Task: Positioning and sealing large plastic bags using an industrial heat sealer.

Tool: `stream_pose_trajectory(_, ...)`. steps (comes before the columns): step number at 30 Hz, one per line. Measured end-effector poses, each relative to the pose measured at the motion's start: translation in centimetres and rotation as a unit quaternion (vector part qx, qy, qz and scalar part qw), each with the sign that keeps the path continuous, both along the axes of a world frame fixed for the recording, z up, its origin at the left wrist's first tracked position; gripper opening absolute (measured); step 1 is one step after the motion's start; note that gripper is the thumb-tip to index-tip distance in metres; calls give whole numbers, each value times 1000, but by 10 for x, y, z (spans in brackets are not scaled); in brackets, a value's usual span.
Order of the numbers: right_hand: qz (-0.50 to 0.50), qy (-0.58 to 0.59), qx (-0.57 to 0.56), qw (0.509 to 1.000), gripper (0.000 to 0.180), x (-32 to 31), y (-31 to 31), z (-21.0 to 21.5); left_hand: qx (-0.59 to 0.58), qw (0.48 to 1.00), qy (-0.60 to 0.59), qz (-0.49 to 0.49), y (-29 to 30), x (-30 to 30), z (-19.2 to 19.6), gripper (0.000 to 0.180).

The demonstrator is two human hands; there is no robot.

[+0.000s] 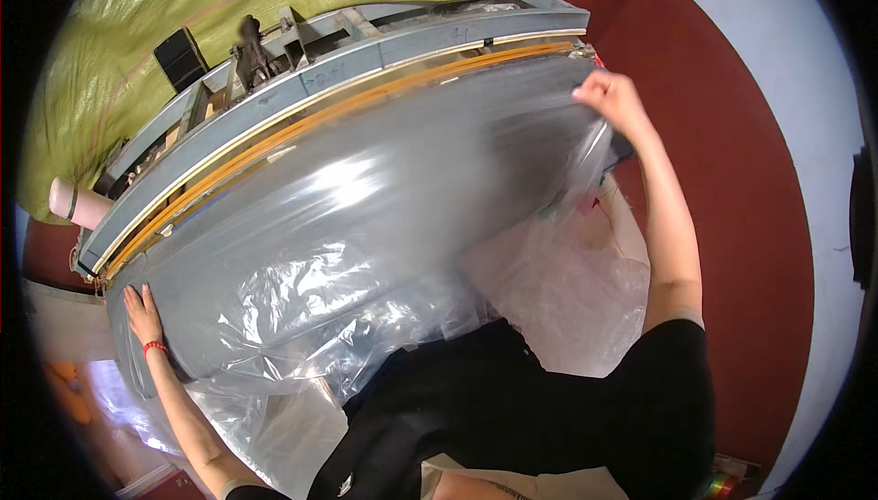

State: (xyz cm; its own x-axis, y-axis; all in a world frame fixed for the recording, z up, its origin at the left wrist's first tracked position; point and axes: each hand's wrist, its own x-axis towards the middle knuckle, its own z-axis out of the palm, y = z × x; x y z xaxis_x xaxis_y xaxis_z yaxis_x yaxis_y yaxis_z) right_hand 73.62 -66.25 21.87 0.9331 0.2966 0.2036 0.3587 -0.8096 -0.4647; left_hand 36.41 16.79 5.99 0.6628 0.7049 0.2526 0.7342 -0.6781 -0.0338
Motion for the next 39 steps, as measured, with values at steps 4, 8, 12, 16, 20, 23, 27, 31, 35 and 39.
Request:
stream_pose_trajectory(4, -131, -393, -60, 908, 15, -13, 57, 48, -11, 997, 33, 64, -9, 5, 13, 68)
stream_pose_trajectory(8, 184, -401, 44, 896, 15, -39, 100, -18, -11, 996, 35, 81, 10, 0, 11, 68)
stream_pose_trajectory(12, 61, -195, -120, 971, 35, -21, 71, -83, -7, 997, 24, 69, 48, -25, 6, 67)
stream_pose_trajectory(16, -119, -134, -154, 972, 54, 19, -17, -116, -4, 999, 15, 39, 64, -22, 0, 66)
stream_pose_trajectory(20, -178, -73, -124, 973, 68, 12, -4, -111, -18, 999, 6, 34, 77, -20, 8, 67)
stream_pose_trajectory(23, -178, -74, -136, 972, 70, 13, 4, -114, 7, 1000, -2, 24, 122, -37, 1, 67)
stream_pose_trajectory(27, -165, -17, -201, 965, 72, 15, 21, -98, -30, 996, -57, 57, 141, -46, -1, 65)
stream_pose_trajectory(31, -152, -47, -110, 981, 65, 41, 20, -97, 117, 945, -305, 21, 124, -55, 15, 54)
stream_pose_trajectory(35, 50, -54, 225, 972, 26, -68, 172, 16, 16, 902, -431, 9, -26, -99, 81, 44)
stream_pose_trajectory(39, 350, -187, 313, 863, 11, -189, 244, 85, -77, 874, -478, 37, -131, -176, 44, 41)
